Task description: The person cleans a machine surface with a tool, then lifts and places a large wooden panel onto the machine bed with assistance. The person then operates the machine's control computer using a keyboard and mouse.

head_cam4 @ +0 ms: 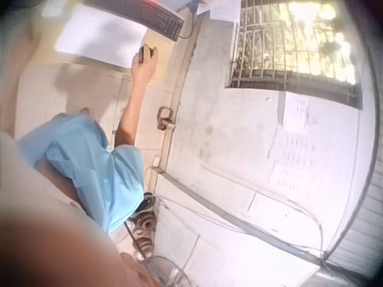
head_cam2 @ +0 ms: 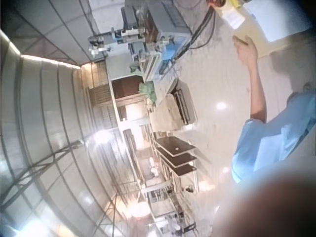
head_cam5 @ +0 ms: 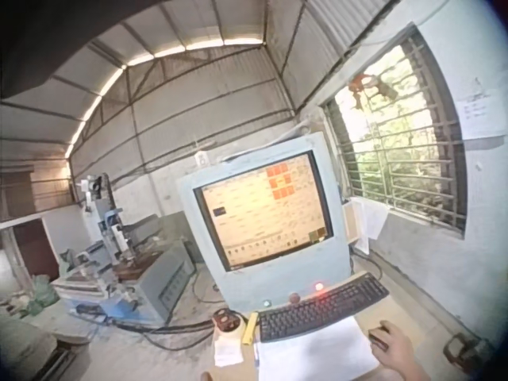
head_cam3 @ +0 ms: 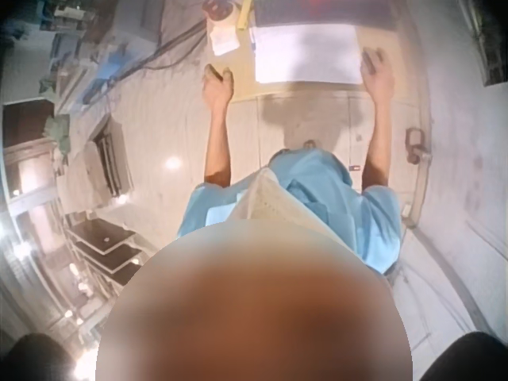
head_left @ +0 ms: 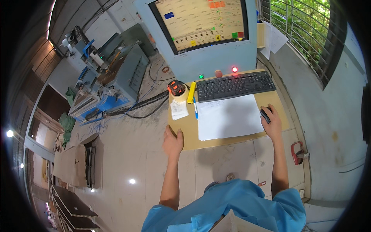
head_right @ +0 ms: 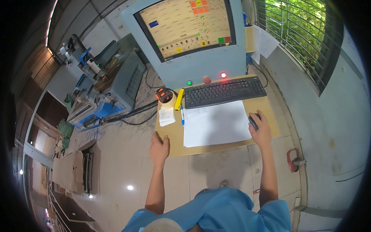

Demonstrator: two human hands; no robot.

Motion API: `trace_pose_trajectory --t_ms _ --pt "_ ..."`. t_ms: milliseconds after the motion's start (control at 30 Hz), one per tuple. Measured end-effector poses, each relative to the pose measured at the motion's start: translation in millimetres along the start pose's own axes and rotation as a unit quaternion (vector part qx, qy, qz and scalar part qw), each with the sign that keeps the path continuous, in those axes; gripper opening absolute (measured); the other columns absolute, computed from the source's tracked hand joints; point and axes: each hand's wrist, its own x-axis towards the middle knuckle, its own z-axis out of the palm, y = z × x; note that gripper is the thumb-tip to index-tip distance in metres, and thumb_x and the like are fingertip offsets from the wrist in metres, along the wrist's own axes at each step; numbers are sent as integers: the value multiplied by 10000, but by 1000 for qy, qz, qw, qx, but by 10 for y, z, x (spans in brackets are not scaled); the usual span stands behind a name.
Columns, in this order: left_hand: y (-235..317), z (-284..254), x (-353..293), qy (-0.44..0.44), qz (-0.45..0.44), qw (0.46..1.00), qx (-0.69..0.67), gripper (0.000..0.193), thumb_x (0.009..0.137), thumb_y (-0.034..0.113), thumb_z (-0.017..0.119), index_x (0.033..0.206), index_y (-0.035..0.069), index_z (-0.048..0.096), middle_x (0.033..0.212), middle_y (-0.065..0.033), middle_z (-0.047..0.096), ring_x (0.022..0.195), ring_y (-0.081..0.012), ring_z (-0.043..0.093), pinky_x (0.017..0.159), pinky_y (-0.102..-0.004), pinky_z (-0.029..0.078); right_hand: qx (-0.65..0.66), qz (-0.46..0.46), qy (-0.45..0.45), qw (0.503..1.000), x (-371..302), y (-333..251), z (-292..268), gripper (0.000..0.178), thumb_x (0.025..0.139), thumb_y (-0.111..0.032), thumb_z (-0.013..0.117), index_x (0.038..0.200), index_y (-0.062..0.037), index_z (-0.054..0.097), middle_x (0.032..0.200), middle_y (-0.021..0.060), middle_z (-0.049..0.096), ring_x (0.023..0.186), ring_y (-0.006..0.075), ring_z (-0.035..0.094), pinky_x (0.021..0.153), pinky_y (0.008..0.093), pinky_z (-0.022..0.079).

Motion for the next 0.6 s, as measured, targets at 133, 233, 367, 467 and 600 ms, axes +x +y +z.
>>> trace_pose_trajectory --t_ms 133,233,367,467,600 --pt "-20 25 13 0 -3 1000 -3 703 927 444 588 1486 63 399 1317 -224 592 1104 -413 649 887 -507 536 22 -14 -27 999 -4 -15 -49 446 816 -92 701 1260 -129 691 1422 229 549 1246 402 583 1030 434 495" --pt "-20 27 11 -5 -4 1000 -10 704 925 443 589 1485 60 398 1302 -230 595 1102 -415 650 888 -509 535 19 -22 -29 999 -3 -16 -61 435 815 -89 700 1249 -118 696 1418 235 551 1241 406 586 1029 433 496" --pt "-4 -1 12 -10 -6 1000 -7 703 925 441 589 1483 58 400 1294 -239 594 1097 -419 651 892 -512 533 20 -13 -27 999 0 -12 -57 422 813 -92 697 1235 -106 702 1411 238 555 1231 407 591 1027 433 495" --pt "3 -9 16 -4 -2 1000 -11 704 924 440 591 1482 54 400 1293 -242 594 1096 -421 651 900 -514 528 12 -14 -25 1000 2 -14 -57 414 811 -95 698 1225 -94 705 1410 240 556 1222 407 596 1027 434 495" --pt "-23 21 -2 2 0 1000 -16 712 921 437 594 1484 47 399 1296 -238 594 1098 -422 650 910 -515 523 3 -24 -17 1000 -14 -30 -78 403 814 -97 697 1217 -85 707 1405 237 560 1218 409 597 1024 435 495"
